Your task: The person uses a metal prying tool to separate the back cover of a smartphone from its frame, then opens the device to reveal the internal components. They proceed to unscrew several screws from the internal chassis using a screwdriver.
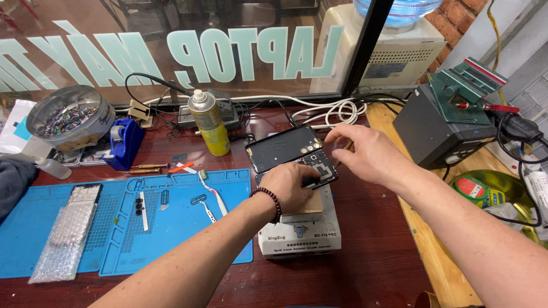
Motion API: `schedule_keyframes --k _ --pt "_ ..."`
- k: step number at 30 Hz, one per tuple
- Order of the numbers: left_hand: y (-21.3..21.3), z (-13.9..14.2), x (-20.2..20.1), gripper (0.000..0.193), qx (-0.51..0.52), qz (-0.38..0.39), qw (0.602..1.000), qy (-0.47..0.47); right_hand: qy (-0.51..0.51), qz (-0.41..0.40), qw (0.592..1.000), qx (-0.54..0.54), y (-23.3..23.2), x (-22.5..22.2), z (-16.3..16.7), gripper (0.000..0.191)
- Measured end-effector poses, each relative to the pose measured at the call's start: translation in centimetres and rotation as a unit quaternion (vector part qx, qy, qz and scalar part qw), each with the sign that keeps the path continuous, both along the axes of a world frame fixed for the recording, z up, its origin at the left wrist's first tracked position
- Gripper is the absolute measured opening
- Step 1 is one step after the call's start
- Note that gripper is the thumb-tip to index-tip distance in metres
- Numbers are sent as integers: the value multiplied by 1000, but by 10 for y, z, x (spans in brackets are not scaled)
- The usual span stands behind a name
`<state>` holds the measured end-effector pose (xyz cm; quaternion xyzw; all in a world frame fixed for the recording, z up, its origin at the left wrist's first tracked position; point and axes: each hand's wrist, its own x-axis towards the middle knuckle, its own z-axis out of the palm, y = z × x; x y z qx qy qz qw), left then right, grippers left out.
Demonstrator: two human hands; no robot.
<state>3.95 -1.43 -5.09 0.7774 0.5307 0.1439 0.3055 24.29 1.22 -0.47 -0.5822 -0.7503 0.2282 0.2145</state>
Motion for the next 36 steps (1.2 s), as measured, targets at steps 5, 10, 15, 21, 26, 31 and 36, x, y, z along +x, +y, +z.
schedule_keyframes --k 5,10,15,21,26,31,36 --pt "5 3 1 43 -43 16 999 2 85 -47 994 -50 1 8 -1 25" --pt "6 4 3 41 -46 32 998 -2 154 -66 985 -39 0 14 -2 22" --pt "4 4 3 37 -41 59 997 6 120 -76 990 -20 -5 11 -5 25" --pt "4 4 3 39 -27 54 998 2 136 -93 986 -30 -12 7 -7 22" --pt "4 4 4 40 -25 54 998 10 146 -98 984 -32 -12 7 -5 20" --pt "3 2 4 38 -21 57 998 13 136 -104 985 -34 -14 7 -6 22" --pt "5 -1 4 39 -21 57 998 16 138 -102 985 -27 -14 8 -7 16"
